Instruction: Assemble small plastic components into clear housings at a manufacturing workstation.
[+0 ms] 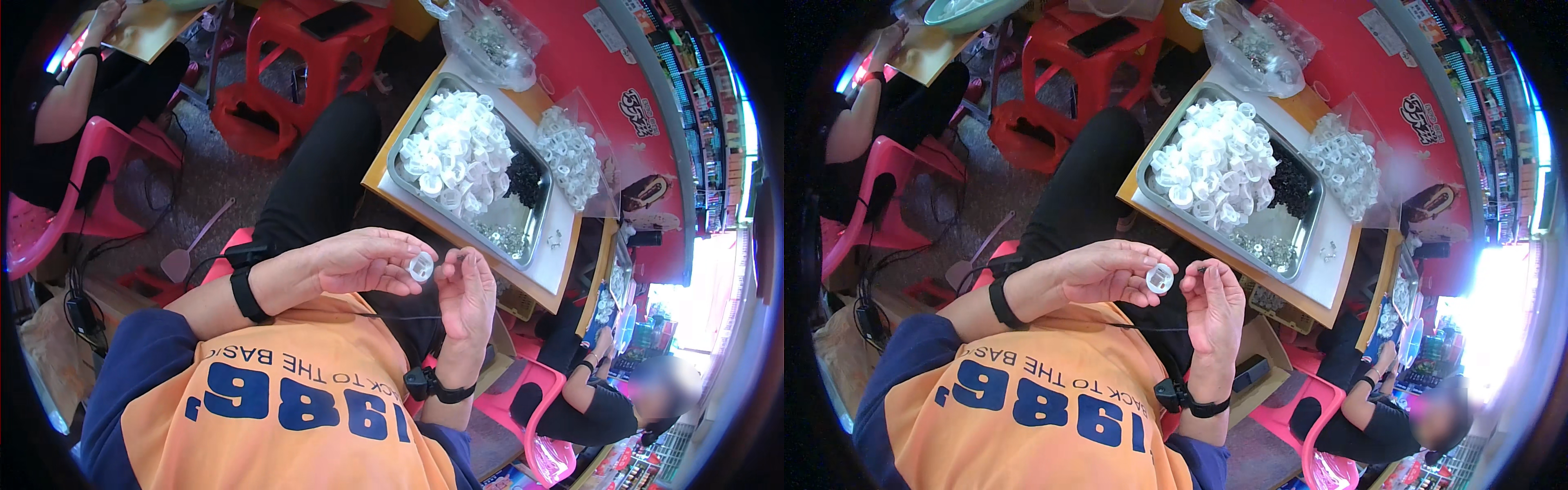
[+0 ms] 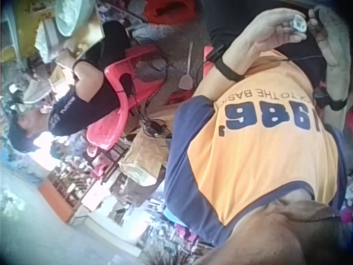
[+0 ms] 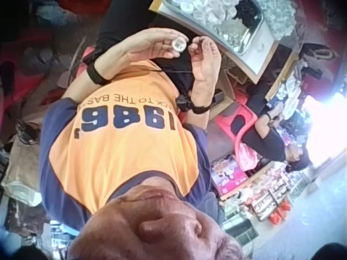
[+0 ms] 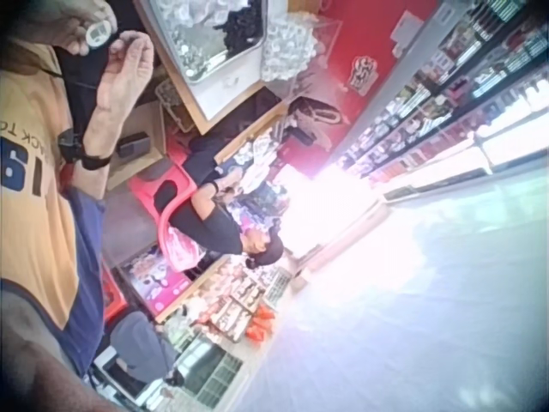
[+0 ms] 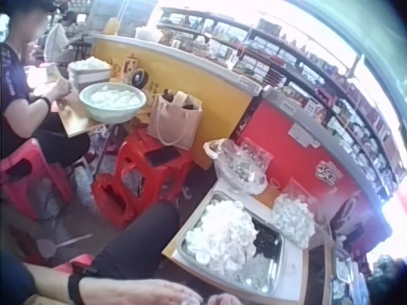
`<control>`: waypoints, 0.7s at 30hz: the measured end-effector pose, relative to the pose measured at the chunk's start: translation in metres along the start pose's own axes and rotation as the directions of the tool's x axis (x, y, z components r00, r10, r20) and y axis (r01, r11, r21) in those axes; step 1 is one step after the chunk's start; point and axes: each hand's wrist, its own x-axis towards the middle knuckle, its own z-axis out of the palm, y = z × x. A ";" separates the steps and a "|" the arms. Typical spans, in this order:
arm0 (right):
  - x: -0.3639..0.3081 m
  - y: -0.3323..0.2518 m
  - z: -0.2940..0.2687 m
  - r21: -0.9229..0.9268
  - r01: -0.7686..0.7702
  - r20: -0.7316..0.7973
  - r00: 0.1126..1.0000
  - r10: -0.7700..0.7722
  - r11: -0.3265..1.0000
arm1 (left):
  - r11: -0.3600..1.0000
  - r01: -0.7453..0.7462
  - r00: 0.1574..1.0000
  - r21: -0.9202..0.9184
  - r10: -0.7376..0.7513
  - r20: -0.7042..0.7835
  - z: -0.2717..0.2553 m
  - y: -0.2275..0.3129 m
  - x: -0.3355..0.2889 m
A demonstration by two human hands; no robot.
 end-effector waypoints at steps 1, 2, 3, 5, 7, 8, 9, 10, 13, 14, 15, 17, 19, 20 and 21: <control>0.000 0.002 0.002 -0.035 0.044 -0.023 0.999 -0.045 0.998 | 1.000 0.003 1.000 -0.003 -0.002 0.011 0.000 0.000 0.000; 0.000 0.002 0.000 -0.036 0.043 -0.024 0.999 -0.044 0.998 | 1.000 0.003 1.000 -0.005 -0.003 0.011 -0.001 -0.001 0.000; 0.000 0.001 -0.001 -0.074 0.067 0.038 0.997 -0.064 0.995 | 1.000 0.005 1.000 -0.005 -0.005 0.014 -0.002 0.000 0.000; -0.001 -0.001 -0.001 -0.112 0.091 0.100 0.992 -0.080 0.990 | 1.000 0.007 1.000 -0.007 -0.007 0.017 -0.004 -0.001 0.000; -0.007 -0.006 0.012 -0.274 0.123 0.115 0.989 -0.095 0.954 | 1.000 0.007 1.000 -0.010 -0.007 0.017 -0.005 -0.001 0.001; -0.009 -0.008 0.015 -0.275 0.125 0.113 0.989 -0.097 0.953 | 1.000 0.009 1.000 -0.010 -0.009 0.020 -0.005 -0.001 0.002; -0.009 -0.008 0.017 -0.340 0.128 0.108 0.989 -0.097 0.932 | 1.000 0.013 1.000 -0.011 -0.013 0.022 -0.005 0.000 0.001; -0.010 -0.009 0.020 -0.404 0.131 0.103 0.990 -0.097 0.905 | 1.000 0.017 1.000 -0.011 -0.017 0.024 -0.006 0.000 0.002; -0.014 -0.014 0.029 -0.550 0.148 0.112 0.988 -0.103 0.822 | 1.000 0.003 1.000 0.002 -0.003 0.023 -0.008 0.001 0.002; -0.013 -0.014 0.028 -0.550 0.146 0.112 0.989 -0.101 0.822 | 1.000 0.002 1.000 0.000 -0.002 0.022 -0.008 0.001 0.002; -0.013 -0.014 0.027 -0.620 0.195 0.145 0.980 -0.132 0.760 | 1.000 -0.003 0.999 -0.009 0.003 0.033 -0.008 0.001 0.002; -0.012 -0.015 0.026 -0.684 0.239 0.180 0.971 -0.159 0.689 | 1.000 -0.007 0.999 -0.020 0.008 0.043 -0.009 0.001 0.001; -0.009 -0.016 0.026 -0.804 0.409 0.346 0.912 -0.221 0.432 | 1.000 -0.012 0.999 -0.025 0.013 0.048 -0.010 0.001 0.001; -0.010 -0.017 0.029 -0.805 0.408 0.345 0.913 -0.219 0.432 | 1.000 -0.013 0.999 -0.027 0.014 0.048 -0.010 0.001 0.001; -0.012 -0.019 0.036 -0.834 0.442 0.383 0.894 -0.231 0.329 | 1.000 -0.015 0.998 -0.026 0.016 0.055 -0.011 0.001 0.001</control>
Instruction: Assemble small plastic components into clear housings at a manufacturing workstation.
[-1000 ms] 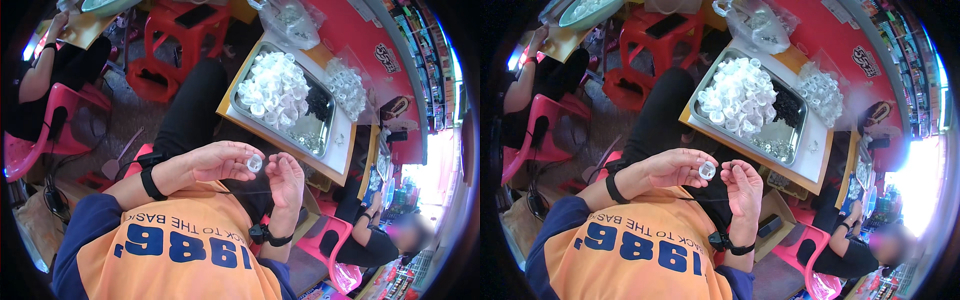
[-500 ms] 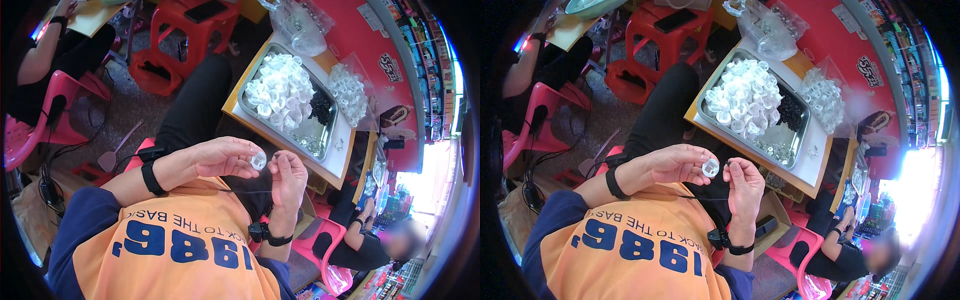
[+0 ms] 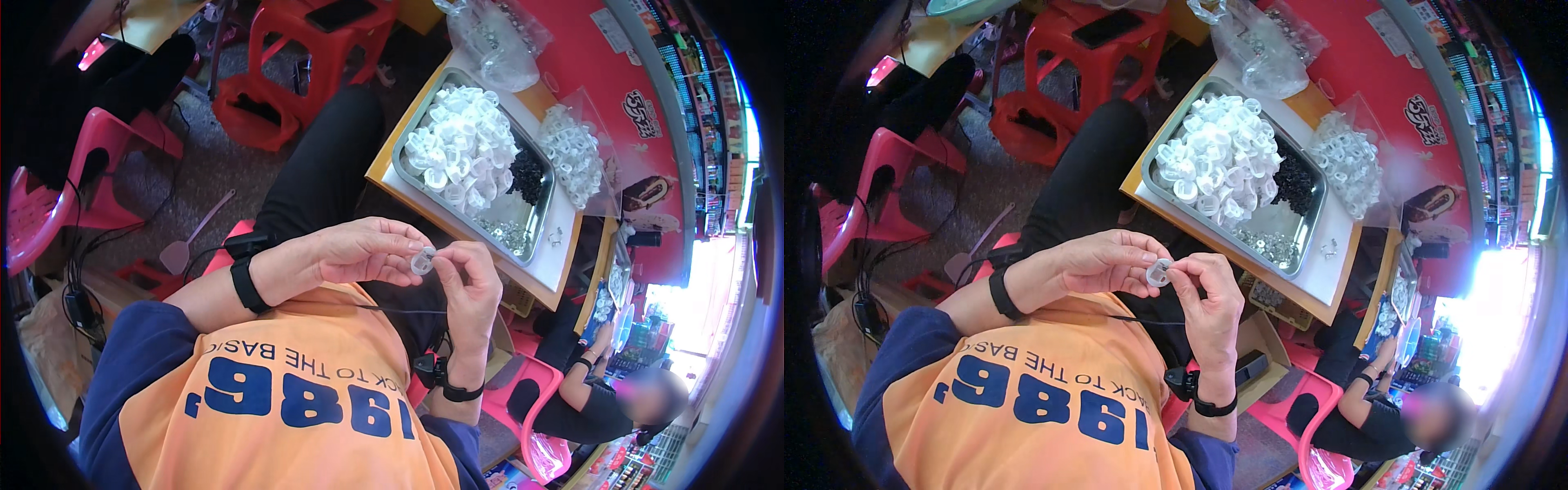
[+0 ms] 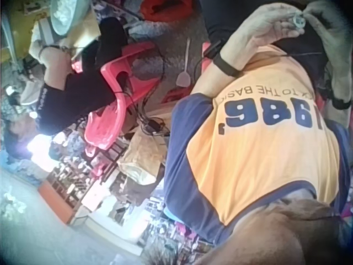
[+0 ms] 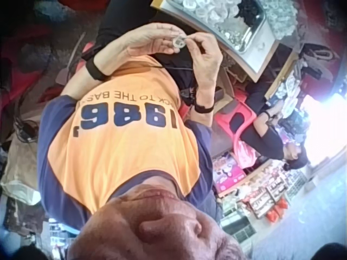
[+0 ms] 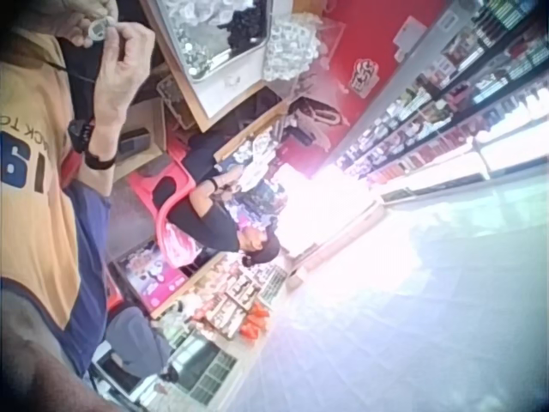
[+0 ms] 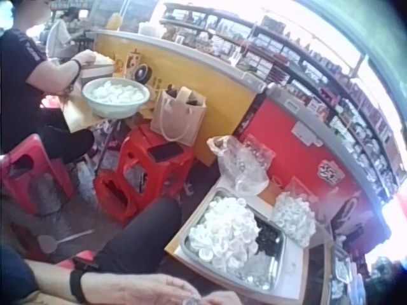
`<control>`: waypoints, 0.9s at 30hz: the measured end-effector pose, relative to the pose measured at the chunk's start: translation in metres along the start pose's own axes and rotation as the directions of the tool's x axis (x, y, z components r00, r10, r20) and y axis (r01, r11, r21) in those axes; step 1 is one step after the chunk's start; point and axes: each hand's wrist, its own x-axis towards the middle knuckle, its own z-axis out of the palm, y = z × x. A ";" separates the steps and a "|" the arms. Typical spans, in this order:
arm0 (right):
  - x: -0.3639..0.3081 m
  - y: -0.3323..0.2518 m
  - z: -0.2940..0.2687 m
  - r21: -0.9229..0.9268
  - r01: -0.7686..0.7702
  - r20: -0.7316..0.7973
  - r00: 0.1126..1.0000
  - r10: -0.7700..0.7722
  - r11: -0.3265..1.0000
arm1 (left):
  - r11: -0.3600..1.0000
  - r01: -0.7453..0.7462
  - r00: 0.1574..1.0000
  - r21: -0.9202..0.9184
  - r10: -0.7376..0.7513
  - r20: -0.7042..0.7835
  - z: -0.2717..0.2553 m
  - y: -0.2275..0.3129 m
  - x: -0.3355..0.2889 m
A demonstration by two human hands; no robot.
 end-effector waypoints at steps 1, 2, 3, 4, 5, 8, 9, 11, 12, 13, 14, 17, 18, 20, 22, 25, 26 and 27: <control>0.001 -0.004 0.001 -0.103 0.044 0.007 0.999 -0.044 0.994 | 1.000 -0.002 1.000 0.002 0.002 0.007 0.000 0.000 0.000; 0.001 -0.004 0.001 -0.103 0.045 0.009 0.999 -0.044 0.994 | 1.000 -0.004 1.000 0.001 0.004 0.007 -0.001 -0.001 0.000; 0.001 -0.005 0.002 -0.145 0.057 0.010 0.998 -0.056 0.988 | 1.000 -0.010 1.000 -0.002 0.010 0.018 -0.001 -0.001 0.000; 0.002 -0.006 0.002 -0.186 0.070 0.011 0.998 -0.069 0.980 | 1.000 -0.017 0.999 -0.004 0.017 0.030 -0.001 -0.001 0.000; 0.002 -0.006 0.003 -0.187 0.073 0.014 0.997 -0.072 0.980 | 1.000 -0.021 0.999 -0.005 0.021 0.031 -0.002 -0.001 0.000; -0.001 -0.008 0.002 -0.293 0.102 0.010 0.995 -0.104 0.951 | 1.000 -0.017 0.999 -0.009 0.017 0.038 -0.003 -0.002 0.000; -0.002 -0.008 0.002 -0.295 0.101 -0.004 0.994 -0.106 0.950 | 1.000 -0.013 0.999 -0.015 0.014 0.040 -0.003 -0.002 0.000; -0.003 -0.010 0.001 -0.299 0.101 -0.017 0.994 -0.111 0.949 | 1.000 -0.012 0.999 -0.021 0.013 0.043 -0.002 -0.003 0.000; -0.003 -0.011 0.001 -0.324 0.105 -0.011 0.993 -0.115 0.940 | 1.000 -0.011 0.999 -0.010 0.011 0.037 -0.004 -0.004 0.001; -0.003 -0.012 0.001 -0.349 0.109 -0.005 0.993 -0.118 0.931 | 1.000 -0.009 0.999 0.000 0.009 0.031 -0.004 -0.004 0.001; -0.003 -0.011 0.001 -0.349 0.110 -0.004 0.993 -0.119 0.931 | 1.000 -0.011 0.999 0.000 0.011 0.031 -0.004 -0.004 0.000; -0.003 -0.011 0.003 -0.411 0.141 0.003 0.988 -0.154 0.901 | 1.000 -0.003 1.000 0.006 0.003 0.010 -0.002 -0.004 0.000; -0.002 -0.011 0.003 -0.438 0.173 0.010 0.982 -0.187 0.882 | 1.000 -0.006 1.000 0.014 0.005 0.008 -0.003 -0.004 0.001; -0.002 -0.011 0.004 -0.464 0.203 0.018 0.975 -0.219 0.862 | 1.000 -0.008 1.000 0.020 0.008 0.005 -0.003 -0.005 0.001; -0.002 -0.009 0.005 -0.509 0.259 0.039 0.959 -0.279 0.821 | 0.998 -0.008 0.999 0.062 0.010 -0.036 -0.004 -0.006 0.001; -0.003 -0.006 0.006 -0.498 0.275 0.049 0.956 -0.289 0.823 | 0.998 -0.014 0.999 0.060 0.017 -0.045 -0.005 -0.007 0.002; -0.003 -0.004 0.006 -0.497 0.275 0.050 0.956 -0.290 0.823 | 0.998 -0.015 0.999 0.059 0.017 -0.046 -0.005 -0.007 0.001; -0.004 -0.003 0.006 -0.452 0.237 0.040 0.968 -0.246 0.860 | 0.998 -0.018 0.999 0.059 0.020 -0.043 -0.005 -0.007 0.001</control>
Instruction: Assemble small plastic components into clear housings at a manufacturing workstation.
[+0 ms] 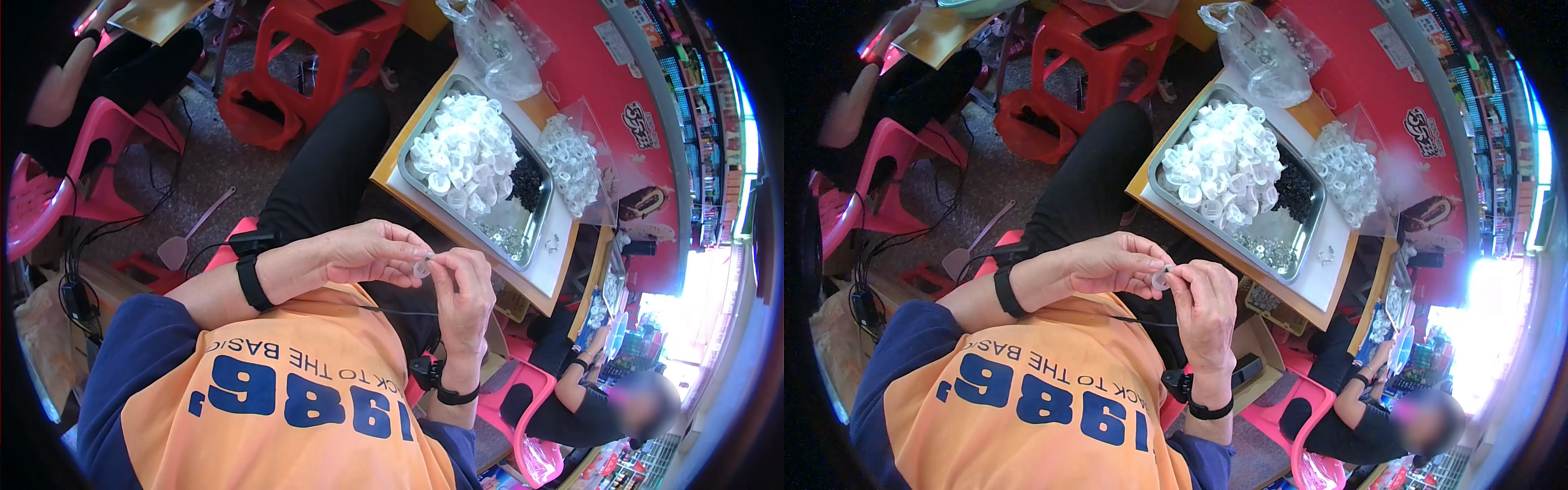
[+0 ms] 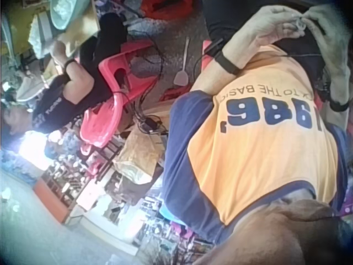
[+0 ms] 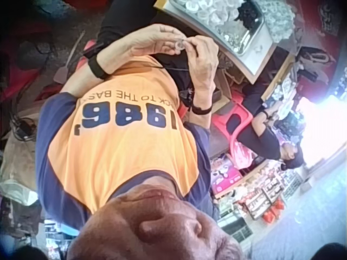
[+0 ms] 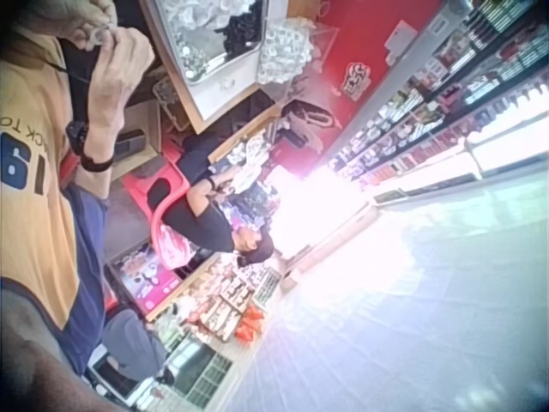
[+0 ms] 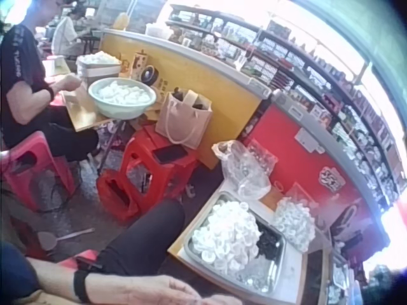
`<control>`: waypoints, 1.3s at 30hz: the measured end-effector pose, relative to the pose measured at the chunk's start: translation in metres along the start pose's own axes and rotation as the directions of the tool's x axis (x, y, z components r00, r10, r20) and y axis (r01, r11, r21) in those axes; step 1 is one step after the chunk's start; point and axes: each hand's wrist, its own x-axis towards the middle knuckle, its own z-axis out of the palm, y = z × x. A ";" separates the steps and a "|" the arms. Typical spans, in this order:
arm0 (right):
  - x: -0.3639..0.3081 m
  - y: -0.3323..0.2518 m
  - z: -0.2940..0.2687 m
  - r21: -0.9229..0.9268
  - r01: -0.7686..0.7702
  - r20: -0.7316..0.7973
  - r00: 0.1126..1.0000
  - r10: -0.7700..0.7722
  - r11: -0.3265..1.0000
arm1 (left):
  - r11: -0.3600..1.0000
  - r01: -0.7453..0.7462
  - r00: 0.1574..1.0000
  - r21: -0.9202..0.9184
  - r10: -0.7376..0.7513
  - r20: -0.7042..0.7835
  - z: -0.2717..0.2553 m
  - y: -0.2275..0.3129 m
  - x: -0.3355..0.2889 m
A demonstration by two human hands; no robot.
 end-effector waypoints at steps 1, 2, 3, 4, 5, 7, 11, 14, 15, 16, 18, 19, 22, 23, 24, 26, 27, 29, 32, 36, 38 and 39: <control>-0.001 0.001 0.000 0.053 -0.045 0.014 0.999 0.044 0.998 | 1.000 -0.003 1.000 0.000 0.003 0.002 0.000 0.000 0.000; 0.000 0.001 0.000 0.055 -0.043 0.015 0.999 0.043 0.998 | 1.000 -0.005 1.000 0.000 0.005 0.000 -0.001 0.000 -0.001; 0.000 0.000 0.000 0.170 -0.150 0.053 0.988 0.143 0.974 | 1.000 -0.008 1.000 0.014 0.007 0.015 -0.003 0.000 -0.001; 0.000 0.000 -0.001 0.279 -0.255 0.101 0.967 0.236 0.926 | 1.000 -0.011 1.000 0.028 0.010 0.029 -0.004 0.000 -0.001; 0.000 0.003 0.002 0.280 -0.255 0.100 0.967 0.236 0.926 | 1.000 -0.010 1.000 0.029 0.009 0.029 -0.006 0.000 -0.001; -0.003 0.009 0.010 0.473 -0.369 0.209 0.929 0.304 0.801 | 0.997 0.004 1.000 0.074 -0.006 0.027 -0.008 0.001 -0.001; -0.005 0.016 0.012 0.760 -0.496 0.327 0.850 0.414 0.419 | 0.997 -0.023 0.998 0.077 0.018 0.053 0.003 0.007 -0.003; -0.008 0.023 0.008 0.786 -0.491 0.323 0.844 0.428 0.375 | 0.987 -0.086 0.996 0.138 0.088 -0.004 0.010 0.009 -0.004; -0.008 0.022 0.007 0.781 -0.506 0.328 0.831 0.450 0.365 | 0.981 -0.121 0.992 0.151 0.126 -0.023 0.010 0.009 -0.004; -0.008 0.020 0.006 0.782 -0.503 0.325 0.832 0.450 0.366 | 0.974 -0.156 0.985 0.165 0.164 -0.042 0.010 0.008 -0.004; -0.007 0.012 0.008 0.682 -0.536 0.282 0.820 0.498 0.497 | 0.963 -0.162 0.980 0.214 0.182 -0.076 0.012 0.007 -0.004; -0.007 0.010 0.010 0.683 -0.533 0.281 0.822 0.495 0.499 | 0.951 -0.166 0.973 0.261 0.201 -0.113 0.013 0.006 -0.005; -0.009 0.006 0.017 0.551 -0.479 0.105 0.852 0.513 0.683 | 0.922 -0.200 0.947 0.332 0.269 -0.177 0.016 0.002 -0.003; -0.010 0.006 0.019 0.552 -0.476 0.104 0.854 0.510 0.684 | 0.920 -0.203 0.946 0.335 0.272 -0.176 0.017 0.001 -0.003; -0.011 0.006 0.021 0.489 -0.452 0.059 0.870 0.489 0.746 | 0.846 -0.259 0.909 0.467 0.377 -0.179 0.018 -0.001 -0.004; -0.010 0.002 0.022 0.365 -0.388 -0.031 0.903 0.428 0.846 | 0.749 -0.301 0.862 0.590 0.479 -0.169 0.020 -0.004 -0.004; -0.008 -0.002 0.021 0.367 -0.388 -0.028 0.904 0.427 0.846 | 0.675 -0.336 0.823 0.657 0.550 -0.144 0.021 -0.006 -0.004; -0.006 -0.007 0.021 0.295 -0.331 -0.074 0.927 0.367 0.896 | 0.593 -0.361 0.778 0.720 0.617 -0.118 0.019 -0.009 -0.005; -0.006 -0.010 0.025 0.279 -0.308 -0.099 0.933 0.346 0.909 | 0.402 -0.392 0.704 0.827 0.710 -0.011 0.016 -0.012 -0.006; -0.006 -0.006 0.032 0.284 -0.257 -0.134 0.943 0.304 0.924 | 0.082 -0.394 0.565 0.916 0.808 0.170 0.017 -0.013 -0.006; -0.006 -0.002 0.035 0.257 -0.159 -0.172 0.963 0.208 0.953 | 0.063 -0.389 0.546 0.919 0.820 0.175 0.015 -0.014 -0.006; -0.007 0.000 0.035 0.257 -0.159 -0.173 0.963 0.207 0.953 | -0.005 -0.421 0.513 0.907 0.823 0.243 0.015 -0.013 -0.005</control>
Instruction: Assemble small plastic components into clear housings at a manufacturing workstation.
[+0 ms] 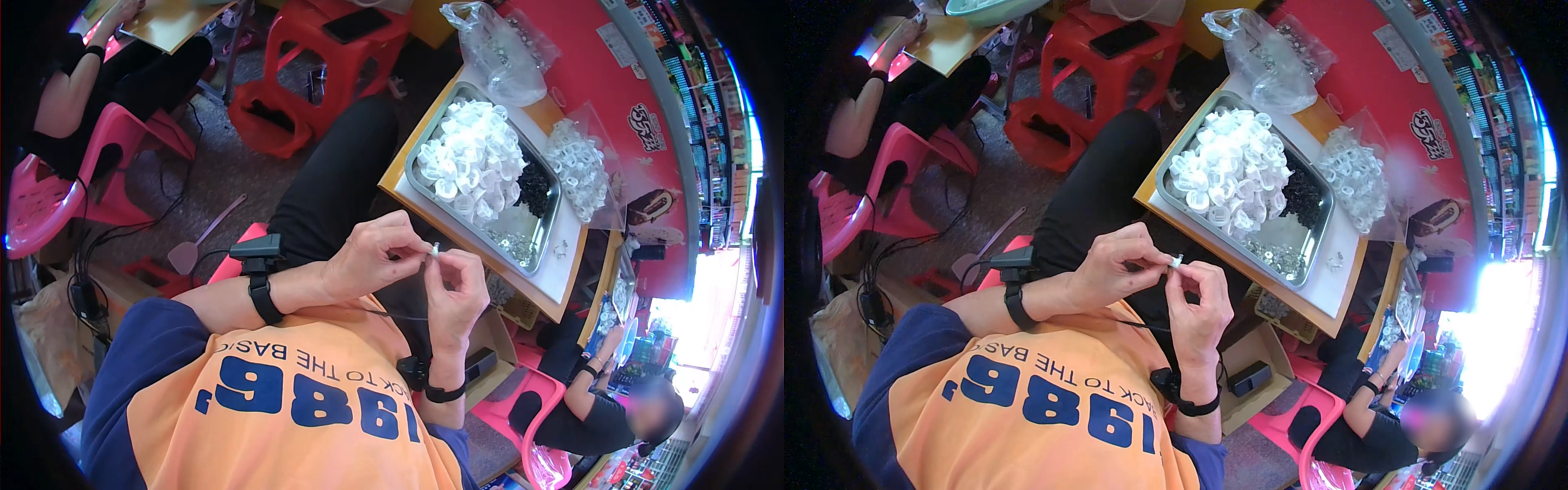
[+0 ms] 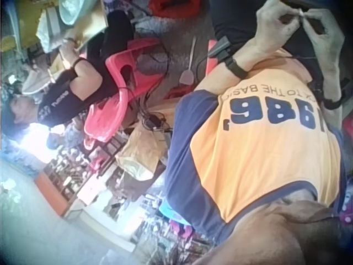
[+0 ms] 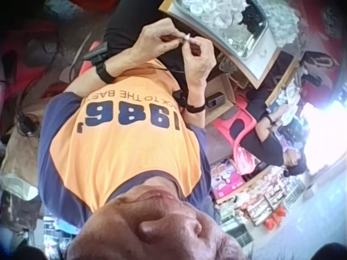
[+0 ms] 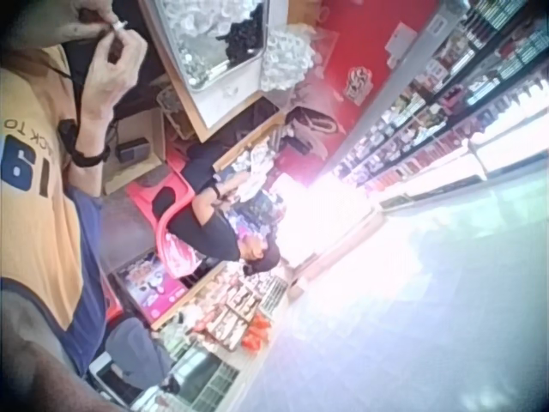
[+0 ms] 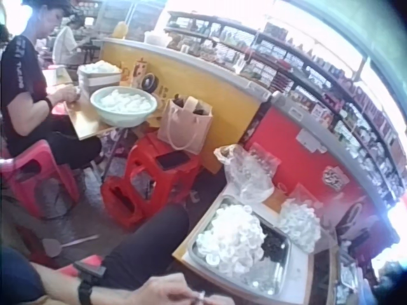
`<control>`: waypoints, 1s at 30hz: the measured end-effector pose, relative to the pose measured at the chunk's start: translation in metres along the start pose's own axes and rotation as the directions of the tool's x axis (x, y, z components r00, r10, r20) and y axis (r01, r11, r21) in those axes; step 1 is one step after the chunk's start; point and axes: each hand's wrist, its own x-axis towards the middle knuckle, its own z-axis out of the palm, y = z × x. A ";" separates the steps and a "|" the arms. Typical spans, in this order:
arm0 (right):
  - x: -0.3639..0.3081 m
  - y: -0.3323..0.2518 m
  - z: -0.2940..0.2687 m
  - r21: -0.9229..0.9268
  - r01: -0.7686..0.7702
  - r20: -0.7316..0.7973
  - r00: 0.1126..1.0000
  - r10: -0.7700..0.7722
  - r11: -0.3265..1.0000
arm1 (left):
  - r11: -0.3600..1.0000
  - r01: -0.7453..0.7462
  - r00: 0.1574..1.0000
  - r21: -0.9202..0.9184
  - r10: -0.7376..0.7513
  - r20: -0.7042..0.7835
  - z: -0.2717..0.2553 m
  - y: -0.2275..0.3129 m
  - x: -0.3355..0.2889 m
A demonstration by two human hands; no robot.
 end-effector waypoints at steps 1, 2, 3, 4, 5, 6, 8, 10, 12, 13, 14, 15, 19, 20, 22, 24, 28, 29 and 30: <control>-0.001 0.002 -0.001 0.060 -0.009 -0.020 1.000 0.010 0.998 | 0.997 -0.076 0.997 0.011 0.076 -0.001 0.000 0.000 0.001; -0.003 0.002 -0.002 0.119 -0.017 -0.040 0.999 0.022 0.993 | 0.997 -0.076 0.997 0.010 0.076 -0.001 -0.001 0.002 0.003; -0.003 0.001 -0.004 0.127 0.012 -0.054 0.999 -0.005 0.992 | 0.996 -0.083 0.996 -0.029 0.083 0.008 -0.002 0.004 0.006; -0.001 0.002 -0.005 0.128 0.010 -0.053 0.999 -0.004 0.992 | 0.994 -0.090 0.996 -0.068 0.091 0.016 -0.003 0.005 0.008; 0.001 0.003 -0.006 0.067 0.083 -0.077 0.994 -0.078 0.994 | 0.994 -0.089 0.996 -0.068 0.090 0.017 -0.004 0.004 0.009; 0.001 0.003 -0.006 0.006 0.153 -0.097 0.984 -0.152 0.988 | 0.990 -0.138 0.990 -0.035 0.139 0.021 -0.005 0.004 0.010; 0.000 0.005 -0.006 -0.006 0.165 -0.082 0.983 -0.165 0.986 | 0.983 -0.185 0.982 -0.003 0.185 0.028 -0.007 0.002 0.008; -0.002 0.006 -0.007 -0.018 0.179 -0.067 0.981 -0.180 0.984 | 0.967 -0.248 0.969 0.065 0.247 0.020 -0.007 -0.003 0.006; -0.003 0.008 -0.007 -0.073 0.199 -0.072 0.976 -0.205 0.977 | 0.964 -0.260 0.966 0.060 0.258 0.032 -0.006 -0.003 0.006; -0.003 0.008 -0.007 -0.073 0.198 -0.073 0.976 -0.203 0.978 | 0.961 -0.272 0.962 0.055 0.270 0.043 -0.006 -0.004 0.006; -0.004 0.009 -0.007 -0.072 0.198 -0.080 0.976 -0.204 0.978 | 0.961 -0.272 0.962 0.054 0.270 0.045 -0.006 -0.005 0.006; -0.004 0.009 -0.007 -0.071 0.198 -0.086 0.975 -0.204 0.978 | 0.954 -0.293 0.955 0.061 0.290 0.056 -0.006 -0.007 0.007; -0.005 0.010 -0.008 -0.070 0.185 -0.073 0.979 -0.190 0.980 | 0.948 -0.309 0.950 0.074 0.304 0.066 -0.006 -0.007 0.006; -0.004 0.009 -0.008 -0.077 0.187 -0.068 0.979 -0.193 0.979 | 0.948 -0.308 0.950 0.075 0.303 0.067 -0.006 -0.007 0.005; -0.004 0.008 -0.009 -0.084 0.189 -0.062 0.979 -0.195 0.978 | 0.954 -0.292 0.956 0.069 0.289 0.050 -0.004 -0.005 0.004; -0.004 0.007 -0.009 -0.100 0.203 -0.056 0.976 -0.209 0.974 | 0.955 -0.286 0.958 0.074 0.283 0.041 -0.003 -0.004 0.003; -0.004 0.002 -0.011 -0.091 0.229 -0.043 0.971 -0.234 0.969 | 0.964 -0.259 0.966 0.059 0.259 0.019 -0.004 0.001 0.002; -0.004 -0.001 -0.012 -0.081 0.208 -0.045 0.976 -0.212 0.975 | 0.963 -0.263 0.965 0.057 0.263 0.016 -0.003 0.002 0.001; -0.003 -0.004 -0.012 -0.071 0.192 -0.047 0.980 -0.195 0.979 | 0.959 -0.277 0.961 0.057 0.277 0.004 -0.003 0.002 0.001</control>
